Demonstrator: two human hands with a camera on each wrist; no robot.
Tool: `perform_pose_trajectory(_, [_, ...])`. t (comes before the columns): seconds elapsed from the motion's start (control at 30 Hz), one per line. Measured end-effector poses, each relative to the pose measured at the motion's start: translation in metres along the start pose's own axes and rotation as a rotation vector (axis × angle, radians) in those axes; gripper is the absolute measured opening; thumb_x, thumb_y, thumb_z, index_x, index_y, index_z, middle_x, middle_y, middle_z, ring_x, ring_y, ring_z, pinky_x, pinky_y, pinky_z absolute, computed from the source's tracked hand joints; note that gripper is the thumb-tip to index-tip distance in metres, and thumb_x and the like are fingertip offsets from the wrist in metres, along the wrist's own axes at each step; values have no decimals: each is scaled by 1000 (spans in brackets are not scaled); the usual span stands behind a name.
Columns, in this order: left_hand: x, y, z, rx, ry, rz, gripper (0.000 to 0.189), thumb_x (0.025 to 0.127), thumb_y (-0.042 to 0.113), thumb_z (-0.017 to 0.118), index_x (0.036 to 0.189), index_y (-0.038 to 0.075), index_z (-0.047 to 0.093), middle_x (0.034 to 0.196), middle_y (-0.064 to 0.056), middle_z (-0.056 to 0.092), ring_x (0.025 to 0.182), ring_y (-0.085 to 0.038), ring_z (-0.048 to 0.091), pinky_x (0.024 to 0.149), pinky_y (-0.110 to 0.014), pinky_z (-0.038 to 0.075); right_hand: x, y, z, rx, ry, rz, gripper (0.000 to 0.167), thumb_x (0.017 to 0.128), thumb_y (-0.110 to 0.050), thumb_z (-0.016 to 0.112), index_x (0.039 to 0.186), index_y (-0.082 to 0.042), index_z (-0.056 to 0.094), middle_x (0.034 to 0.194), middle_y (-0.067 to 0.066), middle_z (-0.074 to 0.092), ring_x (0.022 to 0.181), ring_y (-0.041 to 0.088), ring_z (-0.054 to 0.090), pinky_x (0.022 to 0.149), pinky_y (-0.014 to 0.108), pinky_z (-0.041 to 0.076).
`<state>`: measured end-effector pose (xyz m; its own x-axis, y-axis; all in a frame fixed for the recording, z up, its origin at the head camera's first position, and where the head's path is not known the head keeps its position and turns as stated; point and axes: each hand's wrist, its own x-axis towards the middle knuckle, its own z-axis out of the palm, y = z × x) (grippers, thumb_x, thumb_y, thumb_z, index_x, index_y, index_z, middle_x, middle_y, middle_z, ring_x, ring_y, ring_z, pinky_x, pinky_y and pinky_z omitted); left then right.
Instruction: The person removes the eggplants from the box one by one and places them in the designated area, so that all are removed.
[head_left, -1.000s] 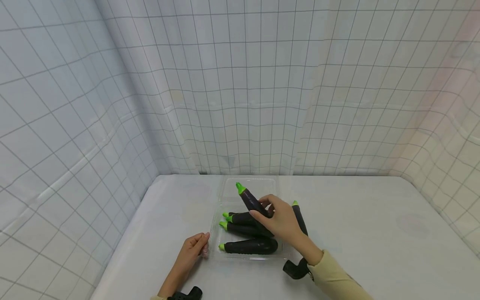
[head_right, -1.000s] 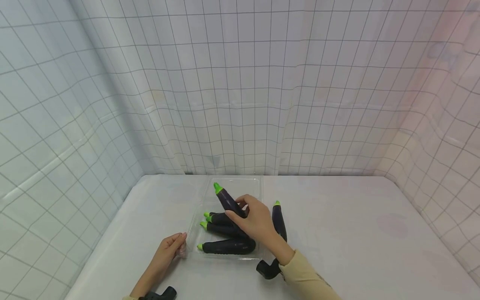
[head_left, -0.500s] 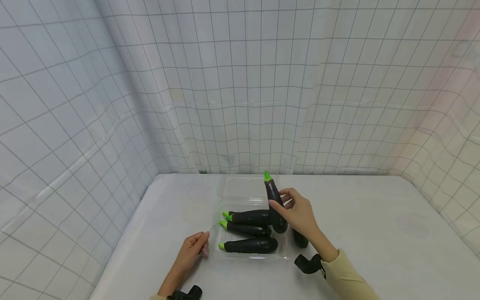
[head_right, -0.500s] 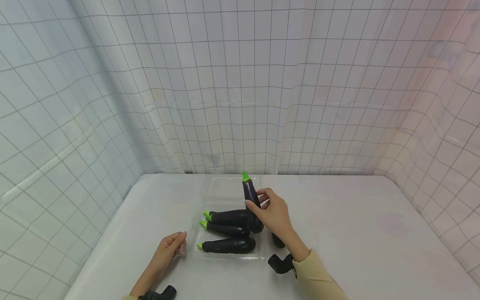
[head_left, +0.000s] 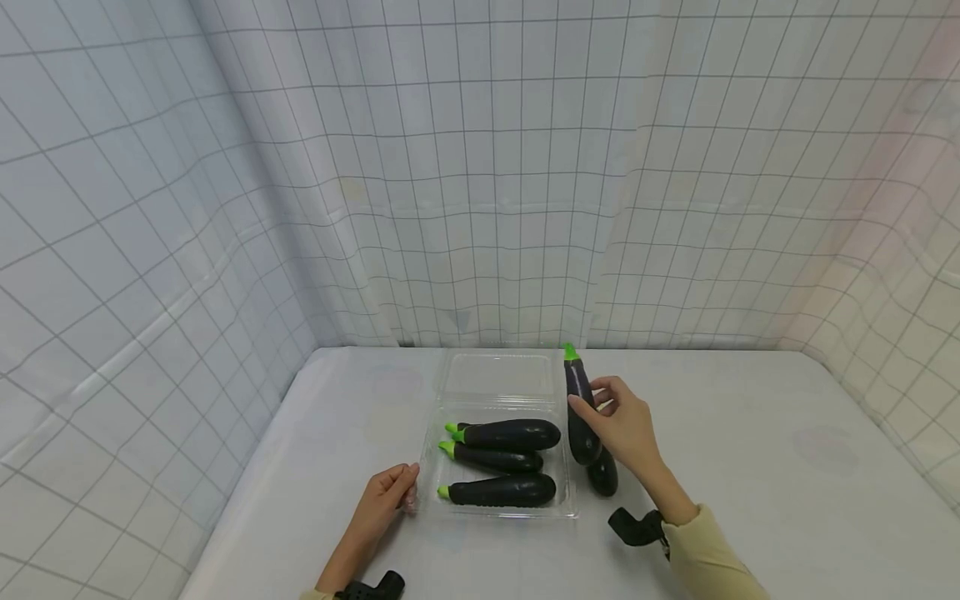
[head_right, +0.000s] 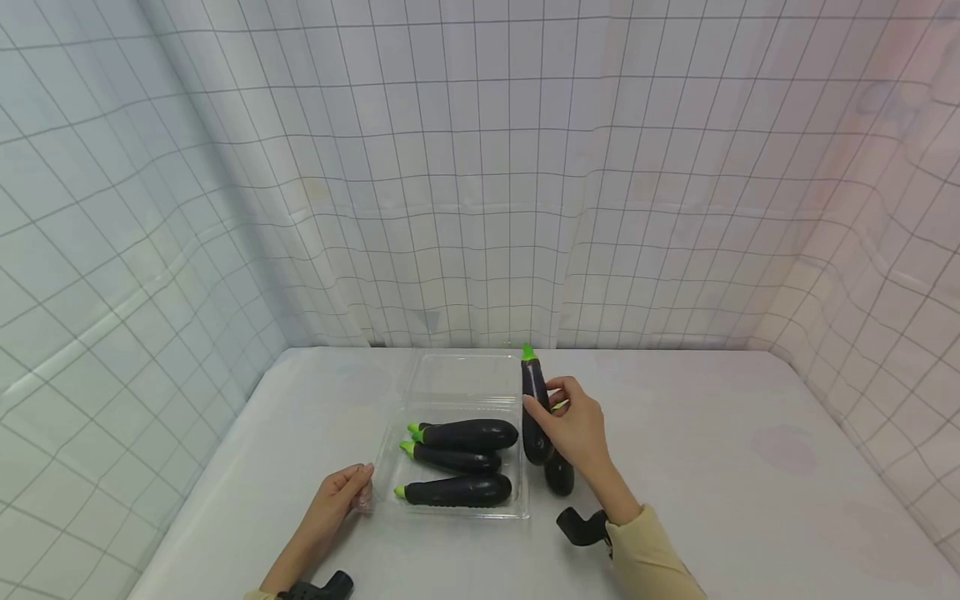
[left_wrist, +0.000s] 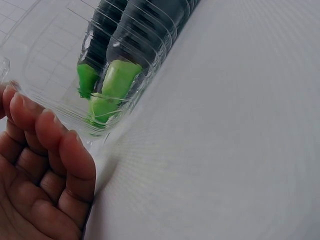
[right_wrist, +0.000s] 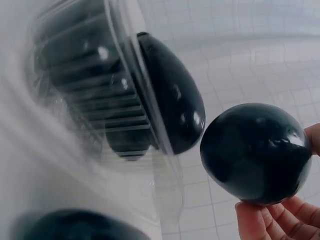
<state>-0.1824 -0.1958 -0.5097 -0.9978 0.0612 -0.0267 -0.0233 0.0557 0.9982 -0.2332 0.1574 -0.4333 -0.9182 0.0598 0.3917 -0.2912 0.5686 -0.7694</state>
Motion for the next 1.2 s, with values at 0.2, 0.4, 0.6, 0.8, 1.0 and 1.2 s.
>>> perform_pose_trajectory(0.2, [0,0,0,7,2,-3,40,99,25,52,69,-1,45,60,-2,42,56,-12,41,55,-24,36,2,15,-7,-35,33,34,40,83,-36,73,107,-6,60,84,7,61,67,17,59,54,30,45])
perform_pose_trajectory(0.4, [1,-1,0,9,7,-9,40,99,24,52,69,-1,45,60,-3,42,56,-13,41,55,-24,36,1,27,-13,-72,20,73,42,83,-38,72,106,-4,60,83,9,61,68,19,59,56,31,45])
perform_pose_trajectory(0.6, [1,-1,0,8,16,-19,40,99,24,52,69,-2,46,60,-3,42,56,-13,41,55,-24,36,-1,42,-15,-114,-2,97,44,84,-40,71,107,-4,60,82,8,61,65,19,56,57,33,43])
perform_pose_trajectory(0.8, [1,-1,1,13,19,-21,41,98,25,53,69,-3,46,60,-3,43,55,-13,41,54,-24,35,-3,54,-19,-163,-35,131,48,85,-42,69,109,-2,59,88,12,62,64,19,55,56,33,43])
perform_pose_trajectory(1.0, [1,-1,1,23,22,-3,41,98,25,53,69,-2,45,60,-3,42,55,-12,41,54,-24,35,-4,63,-23,-214,-58,167,52,85,-45,67,109,1,58,87,13,61,67,22,56,58,34,43])
perform_pose_trajectory(1.2, [1,-1,1,20,20,-1,41,99,23,53,68,-2,45,59,-3,42,55,-12,40,54,-24,35,-7,68,-24,-245,-72,166,53,85,-44,69,107,2,59,85,13,62,67,22,57,57,35,44])
